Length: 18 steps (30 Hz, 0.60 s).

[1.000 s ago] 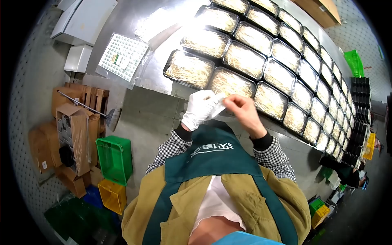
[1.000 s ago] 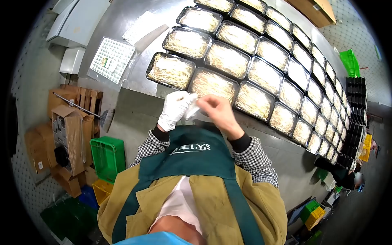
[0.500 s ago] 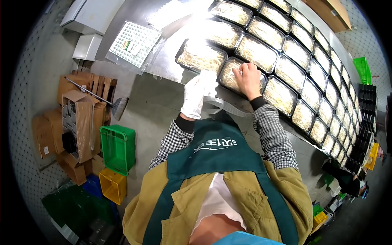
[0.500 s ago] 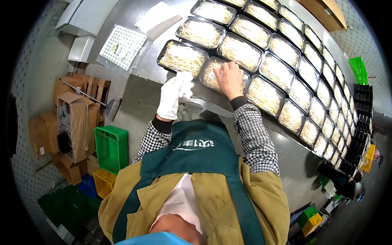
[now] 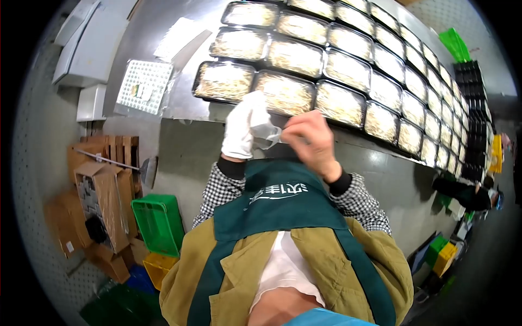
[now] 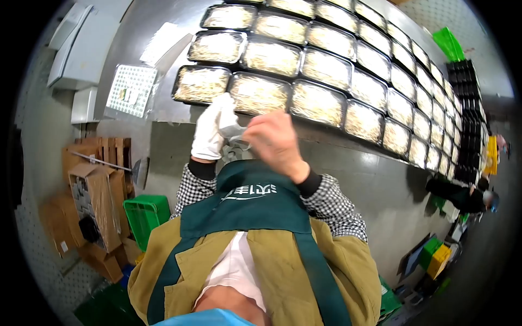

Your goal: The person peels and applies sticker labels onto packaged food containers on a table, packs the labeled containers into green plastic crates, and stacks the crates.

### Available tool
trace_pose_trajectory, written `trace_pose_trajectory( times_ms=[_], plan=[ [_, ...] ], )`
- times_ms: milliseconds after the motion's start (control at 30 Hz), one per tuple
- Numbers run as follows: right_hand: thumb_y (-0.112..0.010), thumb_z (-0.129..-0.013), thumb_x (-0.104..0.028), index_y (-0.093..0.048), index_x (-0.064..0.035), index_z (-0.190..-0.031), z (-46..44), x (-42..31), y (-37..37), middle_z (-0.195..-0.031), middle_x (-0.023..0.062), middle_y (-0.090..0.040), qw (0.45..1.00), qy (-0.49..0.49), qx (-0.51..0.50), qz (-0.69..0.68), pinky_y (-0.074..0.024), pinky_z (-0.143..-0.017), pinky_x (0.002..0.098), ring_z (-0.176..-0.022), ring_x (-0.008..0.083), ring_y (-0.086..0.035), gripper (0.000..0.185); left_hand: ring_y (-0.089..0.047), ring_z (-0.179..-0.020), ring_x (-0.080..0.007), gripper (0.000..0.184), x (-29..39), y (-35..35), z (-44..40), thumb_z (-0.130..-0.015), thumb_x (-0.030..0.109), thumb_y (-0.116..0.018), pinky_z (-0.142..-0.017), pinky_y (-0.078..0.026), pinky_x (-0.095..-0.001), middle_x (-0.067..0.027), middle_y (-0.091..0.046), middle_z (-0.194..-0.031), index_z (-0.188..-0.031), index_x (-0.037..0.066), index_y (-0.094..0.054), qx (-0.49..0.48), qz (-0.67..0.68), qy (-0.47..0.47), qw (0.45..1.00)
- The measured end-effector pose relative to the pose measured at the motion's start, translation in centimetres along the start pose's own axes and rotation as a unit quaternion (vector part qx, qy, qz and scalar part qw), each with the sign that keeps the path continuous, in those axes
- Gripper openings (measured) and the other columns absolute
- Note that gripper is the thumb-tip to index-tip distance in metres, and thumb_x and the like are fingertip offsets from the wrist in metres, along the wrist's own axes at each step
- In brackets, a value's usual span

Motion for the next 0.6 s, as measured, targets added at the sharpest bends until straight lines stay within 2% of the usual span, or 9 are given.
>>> trace_pose_trajectory(
  times_ms=[67, 100, 133, 233, 267, 333, 400, 533, 600],
  plan=[
    [-0.064, -0.081, -0.006, -0.062, -0.0025, -0.082, 2.3, 6.6, 5.4, -0.084, 0.0063, -0.062, 0.973, -0.191, 0.127, -0.037, -0.0449, -0.069, 0.0271, -0.079, 0.0165, -0.057, 0.004, -0.059, -0.097, -0.0153, 0.031, 1.6, -1.1, 0.4, -0.093, 0.018, -0.053, -0.083, -0.048, -0.0261, -0.01, -0.061, -0.109, -0.114, -0.003, -0.057, -0.015, -0.063, -0.066, 0.996],
    [-0.063, -0.083, -0.009, -0.063, 0.0002, -0.08, 4.8, 12.2, 6.8, -0.082, 0.0066, -0.062, 0.912, -0.343, 0.187, -0.126, -0.045, -0.072, 0.0266, -0.077, 0.0145, -0.057, 0.009, -0.058, -0.099, -0.0147, 0.029, 1.5, -2.1, 1.4, -0.092, 0.017, -0.054, -0.084, -0.047, -0.0262, -0.0096, -0.061, -0.111, -0.113, -0.003, -0.058, -0.021, -0.093, -0.042, 0.995],
    [-0.066, -0.082, -0.013, -0.064, 0.0019, -0.078, 7.5, 17.5, 8.2, -0.083, 0.0081, -0.063, 0.897, -0.372, 0.223, -0.083, -0.0449, -0.072, 0.0257, -0.075, 0.0137, -0.057, 0.016, -0.057, -0.1, -0.015, 0.03, 2.1, -4.2, 2.1, -0.091, 0.013, -0.054, -0.086, -0.047, -0.0263, -0.0095, -0.06, -0.112, -0.116, -0.003, -0.056, -0.05, -0.2, -0.081, 0.975],
    [-0.07, -0.077, -0.021, -0.065, -0.0004, -0.076, 9.4, 24.0, 7.7, -0.09, 0.0103, -0.063, 0.91, -0.352, 0.208, 0.061, -0.0442, -0.075, 0.0319, -0.084, 0.0198, -0.058, 0.021, -0.055, -0.102, -0.0128, 0.039, -1.6, -8.1, 3.9, -0.088, 0.009, -0.056, -0.089, -0.044, -0.0261, -0.0088, -0.058, -0.112, -0.124, -0.003, -0.049, -0.087, -0.076, 0.075, 0.99],
    [-0.071, -0.075, -0.023, -0.066, -0.0016, -0.075, 8.7, 23.5, 6.8, -0.092, 0.0103, -0.062, 0.919, -0.307, 0.187, 0.161, -0.0432, -0.077, 0.0346, -0.088, 0.0223, -0.056, 0.023, -0.057, -0.095, -0.0114, 0.04, -1.4, -9.5, 4.1, -0.088, 0.01, -0.058, -0.082, -0.048, -0.025, -0.008, -0.058, -0.11, -0.125, -0.003, -0.049, -0.103, -0.102, 0.013, 0.989],
    [-0.073, -0.072, -0.027, -0.064, -0.0065, -0.079, 7.4, 21.6, 6.0, -0.091, 0.0077, -0.057, 0.896, -0.288, 0.159, 0.3, -0.0385, -0.083, 0.0375, -0.095, 0.0272, -0.05, 0.023, -0.06, -0.082, -0.0111, 0.037, -1.4, -11.7, 4.6, -0.088, 0.01, -0.057, -0.071, -0.05, -0.0242, -0.0068, -0.061, -0.1, -0.122, -0.003, -0.052, -0.099, -0.135, 0.023, 0.986],
    [-0.071, -0.074, -0.023, -0.063, -0.0067, -0.088, 6.6, 20.5, 6.1, -0.09, 0.0076, -0.056, 0.894, -0.235, 0.146, 0.353, -0.0398, -0.08, 0.0369, -0.092, 0.027, -0.051, 0.023, -0.057, -0.081, -0.0084, 0.029, -2.4, -12.9, 4.3, -0.09, 0.011, -0.056, -0.071, -0.048, -0.0228, -0.005, -0.061, -0.098, -0.115, -0.001, -0.056, -0.129, -0.156, 0.051, 0.978],
    [-0.065, -0.081, -0.018, -0.062, -0.0042, -0.094, 7.0, 22.0, 8.0, -0.087, 0.0076, -0.058, 0.922, -0.262, 0.175, 0.224, -0.0425, -0.075, 0.036, -0.08, 0.0233, -0.055, 0.019, -0.058, -0.066, -0.0107, 0.02, -4.3, -14.6, 3.5, -0.09, 0.011, -0.054, -0.063, -0.05, -0.0241, -0.0044, -0.061, -0.079, -0.103, -0.004, -0.06, -0.106, -0.191, 0.059, 0.974],
    [-0.062, -0.085, -0.017, -0.064, -0.0028, -0.096, 7.8, 22.9, 7.5, -0.087, 0.0054, -0.063, 0.925, -0.354, 0.118, -0.079, -0.0431, -0.076, 0.0313, -0.081, 0.0155, -0.056, 0.019, -0.057, -0.063, -0.0105, 0.015, -5.4, -13.8, 1.8, -0.09, 0.012, -0.056, -0.061, -0.05, -0.0241, -0.0043, -0.061, -0.079, -0.096, -0.001, -0.061, -0.074, -0.268, -0.039, 0.96]
  ],
)
Point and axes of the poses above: each hand's wrist, its own z-axis away from the middle knuckle, its own y-axis out of the back of the hand, x = y × z, the point moved 9 cm from there along -z, towards the middle knuckle
